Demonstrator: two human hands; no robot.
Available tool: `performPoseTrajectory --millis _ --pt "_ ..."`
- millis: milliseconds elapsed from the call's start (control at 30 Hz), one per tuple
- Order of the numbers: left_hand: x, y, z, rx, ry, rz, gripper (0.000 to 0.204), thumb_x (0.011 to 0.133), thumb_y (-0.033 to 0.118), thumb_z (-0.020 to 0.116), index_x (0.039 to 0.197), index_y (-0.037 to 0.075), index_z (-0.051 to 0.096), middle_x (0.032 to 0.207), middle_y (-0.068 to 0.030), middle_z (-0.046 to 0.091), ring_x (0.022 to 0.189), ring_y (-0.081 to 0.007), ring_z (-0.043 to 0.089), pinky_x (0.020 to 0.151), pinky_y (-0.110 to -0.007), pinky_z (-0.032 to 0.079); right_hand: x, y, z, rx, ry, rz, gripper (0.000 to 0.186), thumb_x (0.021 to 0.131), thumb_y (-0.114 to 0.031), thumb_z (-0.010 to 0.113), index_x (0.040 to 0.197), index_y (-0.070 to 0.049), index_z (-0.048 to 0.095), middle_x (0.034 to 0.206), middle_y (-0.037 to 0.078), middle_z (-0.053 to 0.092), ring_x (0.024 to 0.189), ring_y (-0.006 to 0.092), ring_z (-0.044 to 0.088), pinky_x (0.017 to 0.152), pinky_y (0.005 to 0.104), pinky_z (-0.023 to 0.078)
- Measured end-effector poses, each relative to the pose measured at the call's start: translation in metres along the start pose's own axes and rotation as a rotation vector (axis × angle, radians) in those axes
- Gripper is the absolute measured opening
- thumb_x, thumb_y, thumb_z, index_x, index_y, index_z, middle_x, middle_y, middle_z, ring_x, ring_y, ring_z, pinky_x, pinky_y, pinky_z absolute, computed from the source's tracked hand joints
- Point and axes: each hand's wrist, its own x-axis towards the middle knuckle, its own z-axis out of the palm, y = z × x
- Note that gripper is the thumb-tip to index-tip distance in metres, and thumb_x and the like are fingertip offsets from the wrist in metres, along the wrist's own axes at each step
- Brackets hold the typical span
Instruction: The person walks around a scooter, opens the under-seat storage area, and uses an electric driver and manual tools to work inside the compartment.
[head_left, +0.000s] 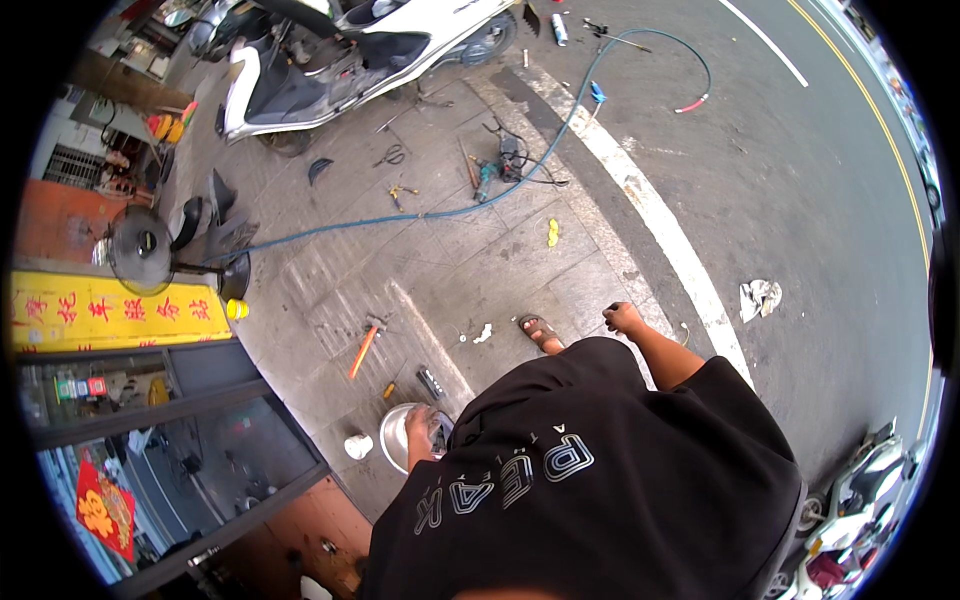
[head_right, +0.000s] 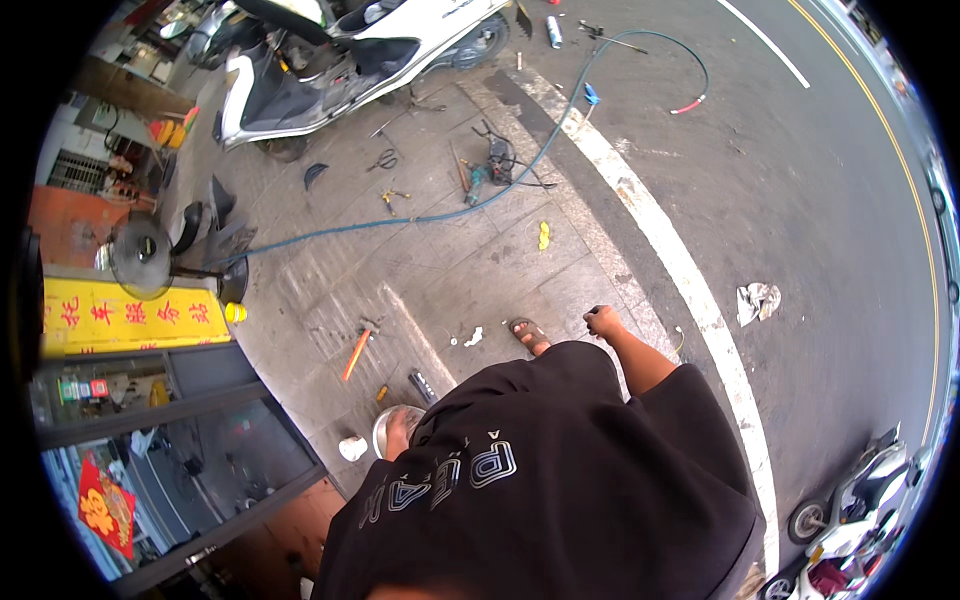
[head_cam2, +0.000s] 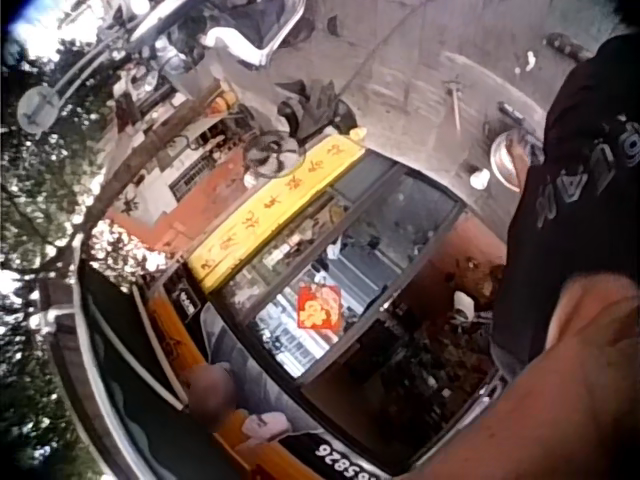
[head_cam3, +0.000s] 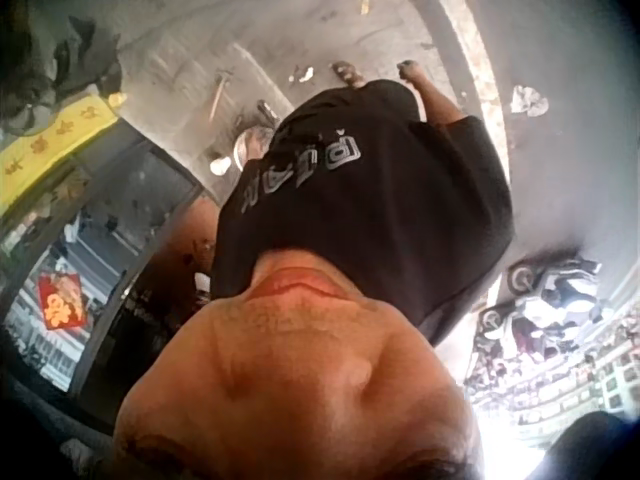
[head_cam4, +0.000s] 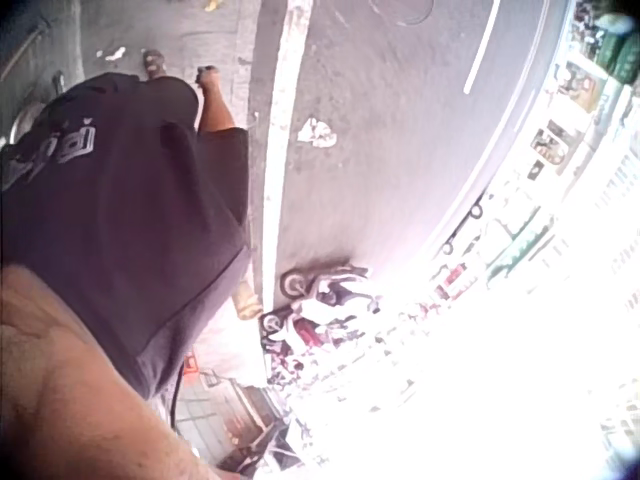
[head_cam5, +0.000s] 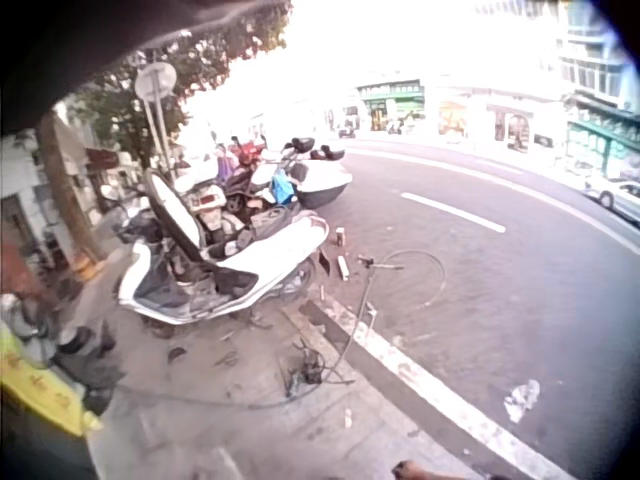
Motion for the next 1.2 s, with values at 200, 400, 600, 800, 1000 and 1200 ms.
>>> performPoseTrajectory --millis 200,400,600,800,1000,1200 --pt "-0.026 -0.046 0.051 -0.176 0.068 0.174 0.031 0.082 0.019 0.056 0.110 0.008 0.050 0.090 -0.0091 0.061 0.080 -0.0243 0.061 0.067 -0.038 0.050 0.012 -0.047 0.001 -0.040 -0.051 -0.064 0.028 0.081 -0.025 0.056 0.092 0.000 0.063 0.074 0.008 0.065 0.059 0.0162 0.063 0.050 0.0297 0.051" --pt "-0.052 -0.080 0.007 -0.132 0.102 0.083 0.028 0.082 0.017 0.056 0.108 0.007 0.051 0.084 -0.0087 0.061 0.070 -0.0229 0.061 0.060 -0.037 0.050 0.032 -0.098 0.006 -0.124 -0.112 -0.156 0.028 0.087 -0.028 0.053 0.098 -0.003 0.059 0.079 0.008 0.065 0.062 0.0162 0.062 0.052 0.0307 0.049" --pt "-0.068 -0.132 -0.031 -0.166 0.144 -0.019 0.026 0.083 0.018 0.056 0.106 0.006 0.051 0.083 -0.0094 0.061 0.069 -0.0228 0.061 0.058 -0.037 0.050 0.027 -0.117 0.032 -0.111 -0.164 -0.150 0.032 0.088 -0.033 0.052 0.098 -0.003 0.059 0.077 0.007 0.064 0.060 0.0164 0.061 0.053 0.0316 0.048" --pt "-0.084 -0.157 -0.032 -0.220 0.170 -0.040 0.025 0.083 0.018 0.057 0.104 0.006 0.052 0.083 -0.0100 0.061 0.068 -0.0226 0.061 0.056 -0.036 0.050 0.032 -0.114 0.039 -0.137 -0.193 -0.139 0.031 0.088 -0.033 0.052 0.096 -0.004 0.058 0.075 0.007 0.063 0.059 0.0167 0.060 0.052 0.0320 0.048" --pt "-0.089 -0.166 -0.016 -0.249 0.161 -0.038 0.023 0.084 0.019 0.057 0.103 0.006 0.053 0.082 -0.0107 0.062 0.067 -0.0225 0.062 0.054 -0.036 0.050 0.047 -0.114 0.023 -0.187 -0.192 -0.161 0.031 0.088 -0.030 0.052 0.097 -0.001 0.058 0.076 0.008 0.063 0.058 0.0162 0.060 0.049 0.0304 0.047" --pt "-0.099 -0.170 -0.024 -0.314 0.212 -0.042 0.022 0.085 0.019 0.058 0.101 0.005 0.053 0.082 -0.0113 0.062 0.066 -0.0224 0.062 0.051 -0.036 0.051 0.027 -0.138 0.048 -0.159 -0.214 -0.166 0.033 0.086 -0.031 0.053 0.098 -0.001 0.059 0.077 0.009 0.065 0.063 0.0171 0.060 0.055 0.0312 0.048"
